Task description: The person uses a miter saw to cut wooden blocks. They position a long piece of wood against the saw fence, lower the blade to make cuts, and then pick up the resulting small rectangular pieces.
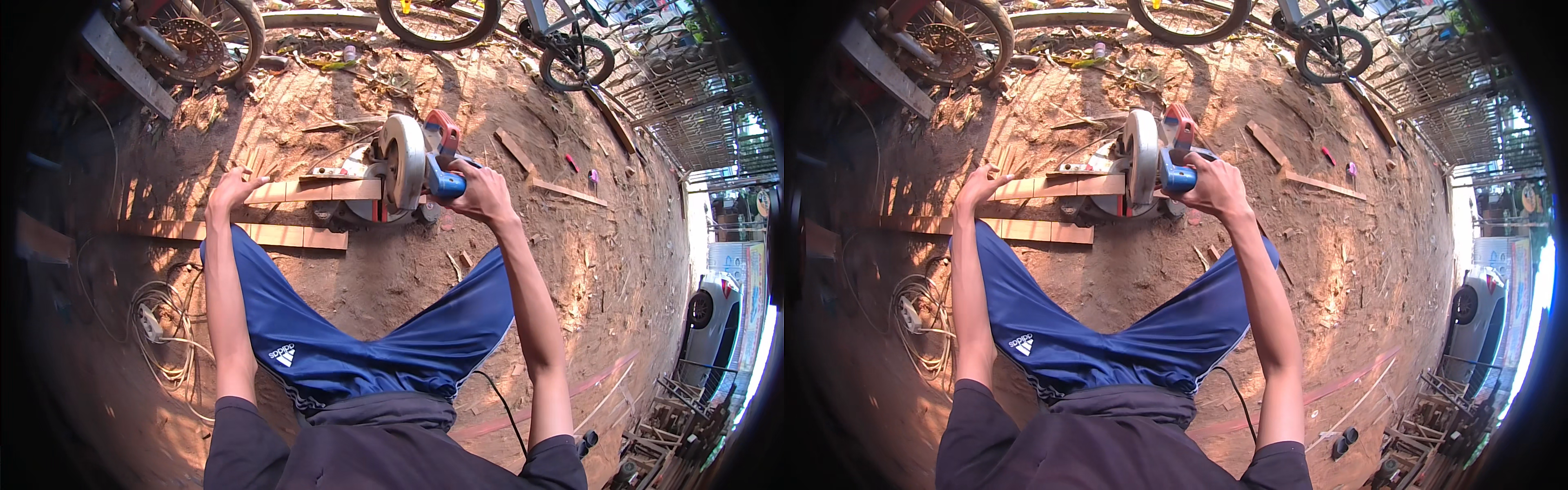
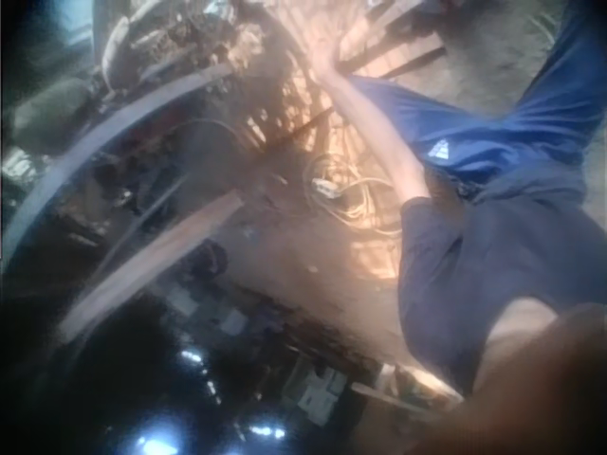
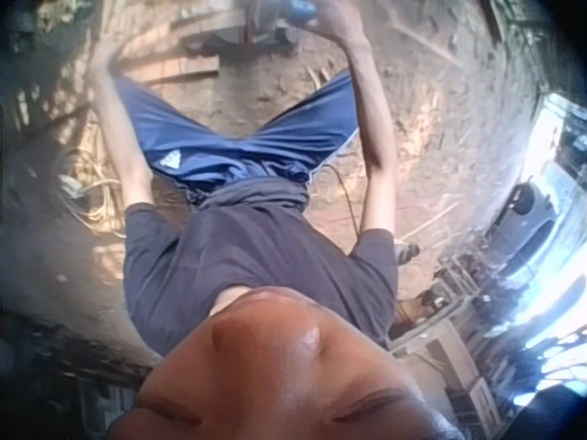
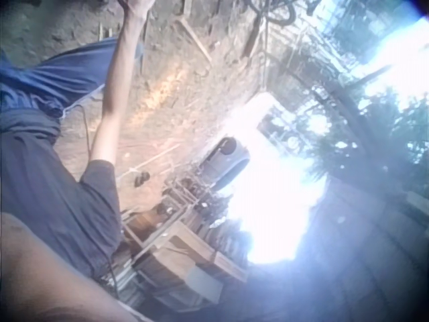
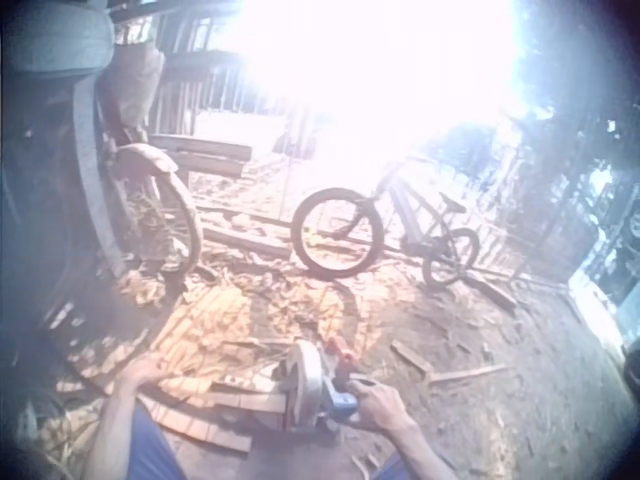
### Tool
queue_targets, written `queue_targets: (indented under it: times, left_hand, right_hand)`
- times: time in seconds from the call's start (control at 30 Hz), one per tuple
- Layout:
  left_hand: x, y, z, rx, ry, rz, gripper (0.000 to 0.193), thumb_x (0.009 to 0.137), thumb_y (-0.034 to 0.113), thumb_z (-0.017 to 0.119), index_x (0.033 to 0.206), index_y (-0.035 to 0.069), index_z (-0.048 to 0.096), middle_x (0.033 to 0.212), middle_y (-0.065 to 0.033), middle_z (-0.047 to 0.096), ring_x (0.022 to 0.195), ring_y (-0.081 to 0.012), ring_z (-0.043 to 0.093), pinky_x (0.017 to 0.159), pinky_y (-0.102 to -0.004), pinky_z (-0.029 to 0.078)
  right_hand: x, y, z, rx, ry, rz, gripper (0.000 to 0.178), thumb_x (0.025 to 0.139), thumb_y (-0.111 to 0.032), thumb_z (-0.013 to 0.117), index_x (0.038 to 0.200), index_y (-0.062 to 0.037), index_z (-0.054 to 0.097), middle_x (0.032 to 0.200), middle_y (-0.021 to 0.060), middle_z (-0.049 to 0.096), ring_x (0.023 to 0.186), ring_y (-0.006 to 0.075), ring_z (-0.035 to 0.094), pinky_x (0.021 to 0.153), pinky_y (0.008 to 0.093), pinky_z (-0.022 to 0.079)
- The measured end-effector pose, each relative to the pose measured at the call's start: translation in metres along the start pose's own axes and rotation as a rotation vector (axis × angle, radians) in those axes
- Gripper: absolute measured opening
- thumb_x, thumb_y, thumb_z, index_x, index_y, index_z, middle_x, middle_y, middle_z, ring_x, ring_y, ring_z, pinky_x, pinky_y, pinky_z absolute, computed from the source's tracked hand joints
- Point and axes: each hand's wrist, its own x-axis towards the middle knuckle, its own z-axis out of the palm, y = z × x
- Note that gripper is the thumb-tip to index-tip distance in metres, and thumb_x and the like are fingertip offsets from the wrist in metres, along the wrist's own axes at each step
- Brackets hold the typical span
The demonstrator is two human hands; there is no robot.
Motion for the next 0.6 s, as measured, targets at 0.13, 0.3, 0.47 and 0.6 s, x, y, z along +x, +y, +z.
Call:
queue_targets:
  times: [0.13,0.3,0.47,0.6]
  left_hand:
    - [-0.007,0.014,-0.004,-0.018,-0.044,-0.04,0.092,0.079,0.064,0.078,0.137,-0.005,0.059,0.127,-0.0325,0.066,0.121,-0.0383,0.066,0.102,-0.0451,0.052]
    - [-0.005,0.016,-0.002,-0.001,-0.01,-0.017,0.092,0.08,0.062,0.078,0.137,-0.007,0.057,0.107,-0.0296,0.073,0.089,-0.0324,0.075,0.081,-0.0457,0.057]
    - [-0.002,0.021,-0.001,-0.017,-0.011,0.002,0.09,0.08,0.058,0.081,0.139,-0.005,0.057,0.118,-0.0316,0.07,0.107,-0.0341,0.072,0.09,-0.0463,0.056]
    - [-0.002,0.029,0.001,-0.02,-0.037,0.027,0.089,0.079,0.058,0.082,0.137,-0.005,0.059,0.126,-0.0311,0.067,0.115,-0.0346,0.069,0.099,-0.0434,0.054]
  right_hand:
    - [0.003,-0.002,-0.003,0.009,0.051,-0.003,0.067,0.066,-0.055,0.084,0.12,-0.0169,0.071,0.1,0.015,0.077,0.092,0.035,0.074,0.084,0.0457,0.057]
    - [0.01,0.001,-0.014,0.04,0.06,-0.021,0.064,0.066,-0.05,0.084,0.119,-0.0179,0.072,0.099,0.0161,0.077,0.092,0.0351,0.074,0.085,0.0463,0.057]
    - [0.021,0.0,-0.025,0.057,0.024,-0.009,0.068,0.065,-0.059,0.084,0.118,-0.0175,0.073,0.098,0.0166,0.077,0.092,0.0342,0.075,0.086,0.0459,0.058]
    - [0.019,0.005,-0.022,0.039,0.034,-0.013,0.07,0.066,-0.062,0.083,0.119,-0.0165,0.074,0.095,0.0174,0.077,0.087,0.0344,0.076,0.085,0.0452,0.059]
